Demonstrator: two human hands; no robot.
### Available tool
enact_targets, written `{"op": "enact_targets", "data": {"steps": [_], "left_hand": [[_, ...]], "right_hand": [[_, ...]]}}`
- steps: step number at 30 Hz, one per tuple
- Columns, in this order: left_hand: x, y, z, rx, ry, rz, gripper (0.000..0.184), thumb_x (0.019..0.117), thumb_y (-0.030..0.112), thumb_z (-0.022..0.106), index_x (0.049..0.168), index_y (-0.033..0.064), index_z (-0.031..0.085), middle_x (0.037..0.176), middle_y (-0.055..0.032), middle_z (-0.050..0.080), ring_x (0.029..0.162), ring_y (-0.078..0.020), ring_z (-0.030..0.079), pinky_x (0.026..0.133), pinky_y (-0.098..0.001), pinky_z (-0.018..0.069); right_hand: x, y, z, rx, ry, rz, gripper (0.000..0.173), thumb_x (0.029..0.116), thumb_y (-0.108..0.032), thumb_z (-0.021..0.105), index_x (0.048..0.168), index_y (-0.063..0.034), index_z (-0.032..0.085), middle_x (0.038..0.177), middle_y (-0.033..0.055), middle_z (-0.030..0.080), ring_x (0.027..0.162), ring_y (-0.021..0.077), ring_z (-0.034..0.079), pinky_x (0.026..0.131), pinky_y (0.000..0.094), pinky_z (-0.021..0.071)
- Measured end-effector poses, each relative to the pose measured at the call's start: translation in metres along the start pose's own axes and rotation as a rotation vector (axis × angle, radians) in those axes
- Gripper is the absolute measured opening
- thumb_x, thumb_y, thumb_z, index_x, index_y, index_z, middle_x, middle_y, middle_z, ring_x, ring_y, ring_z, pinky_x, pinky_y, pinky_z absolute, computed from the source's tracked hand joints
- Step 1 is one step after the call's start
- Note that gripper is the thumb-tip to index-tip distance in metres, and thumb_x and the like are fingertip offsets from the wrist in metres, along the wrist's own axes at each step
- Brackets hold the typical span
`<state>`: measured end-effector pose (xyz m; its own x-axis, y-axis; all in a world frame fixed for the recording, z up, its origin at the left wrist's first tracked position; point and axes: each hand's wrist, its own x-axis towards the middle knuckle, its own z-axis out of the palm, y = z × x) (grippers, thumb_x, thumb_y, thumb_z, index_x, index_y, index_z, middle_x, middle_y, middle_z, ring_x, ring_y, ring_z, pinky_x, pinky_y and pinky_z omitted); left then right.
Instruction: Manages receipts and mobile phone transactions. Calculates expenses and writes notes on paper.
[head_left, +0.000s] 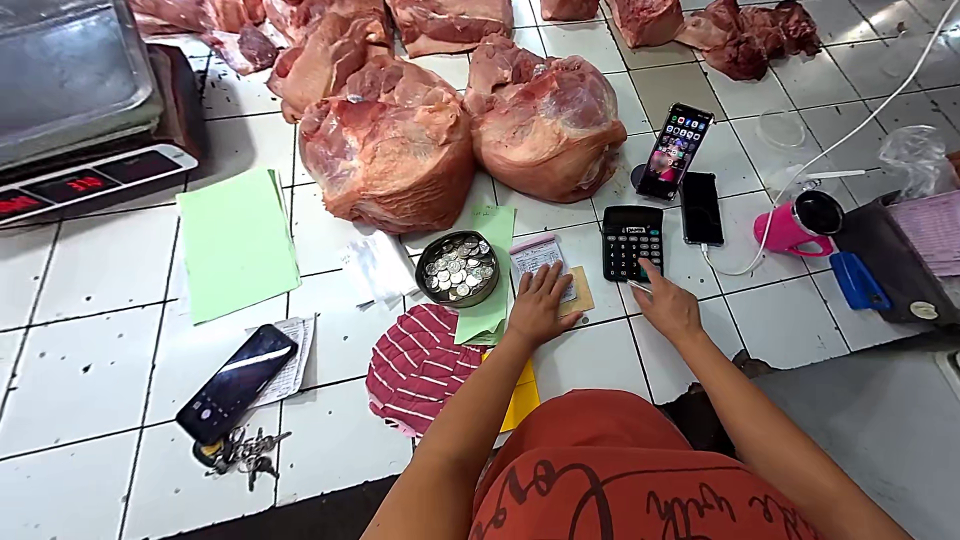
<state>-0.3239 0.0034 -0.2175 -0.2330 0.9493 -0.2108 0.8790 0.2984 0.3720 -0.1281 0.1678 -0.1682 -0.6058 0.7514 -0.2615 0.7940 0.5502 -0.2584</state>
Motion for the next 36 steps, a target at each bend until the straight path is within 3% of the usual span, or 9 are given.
{"op": "enact_targets", "data": {"steps": [3,7,14,18,21,25,29,36], "left_hand": [[0.001,0.001,0.002,-0.003,0.000,0.001,0.079,0.0968,0.070,0.042,0.157,0.0183,0.041,0.169,-0.0087,0.026,0.156,-0.0309,0.024,0.122,-0.0571,0.0173],[-0.001,0.000,0.002,-0.017,0.010,0.008,0.078,0.0971,0.070,0.042,0.157,0.0199,0.040,0.169,-0.0077,0.026,0.156,-0.0301,0.024,0.123,-0.0567,0.0173],[-0.001,-0.002,0.002,-0.026,0.027,0.020,0.076,0.0978,0.068,0.043,0.157,0.0199,0.041,0.169,-0.0071,0.027,0.156,-0.0289,0.025,0.123,-0.0561,0.0179],[-0.001,-0.002,0.003,-0.026,0.034,0.020,0.076,0.0980,0.068,0.043,0.156,0.0194,0.042,0.169,-0.0074,0.027,0.156,-0.0286,0.024,0.123,-0.0554,0.0167],[-0.001,-0.001,0.003,-0.019,0.039,0.026,0.076,0.0978,0.068,0.043,0.156,0.0192,0.042,0.169,-0.0074,0.027,0.156,-0.0289,0.024,0.123,-0.0562,0.0171],[-0.002,-0.001,0.003,-0.037,0.069,0.054,0.071,0.0996,0.063,0.045,0.152,0.0150,0.048,0.165,-0.0104,0.036,0.154,-0.0316,0.030,0.122,-0.0570,0.0199],[-0.004,-0.002,0.005,-0.033,0.098,0.075,0.069,0.0994,0.061,0.048,0.148,0.0127,0.053,0.162,-0.0120,0.040,0.151,-0.0336,0.034,0.120,-0.0593,0.0230],[-0.006,-0.003,0.010,-0.019,0.170,0.081,0.069,0.0990,0.062,0.047,0.145,0.0114,0.056,0.160,-0.0122,0.044,0.149,-0.0349,0.038,0.119,-0.0602,0.0266]], "right_hand": [[-0.008,0.016,0.013,-0.046,0.034,-0.032,0.059,0.1052,-0.033,0.052,0.159,-0.0128,0.038,0.116,0.0226,0.073,0.090,0.0449,0.073,0.077,0.0607,0.0551],[-0.012,0.018,0.023,-0.064,0.023,-0.048,0.061,0.1061,-0.031,0.050,0.162,-0.0135,0.034,0.118,0.0237,0.071,0.089,0.0463,0.072,0.075,0.0621,0.0544],[-0.017,0.016,0.017,-0.014,0.105,-0.078,0.056,0.1048,-0.027,0.055,0.156,-0.0072,0.044,0.113,0.0268,0.072,0.087,0.0489,0.072,0.073,0.0646,0.0534],[-0.012,0.009,0.008,-0.004,0.156,-0.089,0.060,0.1040,-0.028,0.056,0.157,-0.0049,0.040,0.110,0.0264,0.073,0.085,0.0493,0.072,0.073,0.0642,0.0540],[-0.011,0.011,0.013,-0.043,0.044,-0.067,0.057,0.1050,-0.029,0.053,0.156,-0.0072,0.042,0.111,0.0263,0.073,0.090,0.0489,0.072,0.076,0.0642,0.0538],[-0.025,0.016,0.025,-0.031,0.077,-0.114,0.048,0.1056,-0.033,0.053,0.145,-0.0049,0.054,0.101,0.0243,0.074,0.082,0.0469,0.073,0.068,0.0615,0.0547],[-0.036,0.015,0.029,-0.032,-0.002,-0.080,0.056,0.1060,-0.035,0.053,0.150,-0.0017,0.047,0.107,0.0255,0.074,0.086,0.0474,0.073,0.074,0.0619,0.0554],[-0.023,-0.001,0.009,-0.071,-0.144,0.005,0.051,0.1074,-0.036,0.048,0.146,-0.0026,0.051,0.110,0.0237,0.073,0.099,0.0439,0.072,0.083,0.0583,0.0542]]}}
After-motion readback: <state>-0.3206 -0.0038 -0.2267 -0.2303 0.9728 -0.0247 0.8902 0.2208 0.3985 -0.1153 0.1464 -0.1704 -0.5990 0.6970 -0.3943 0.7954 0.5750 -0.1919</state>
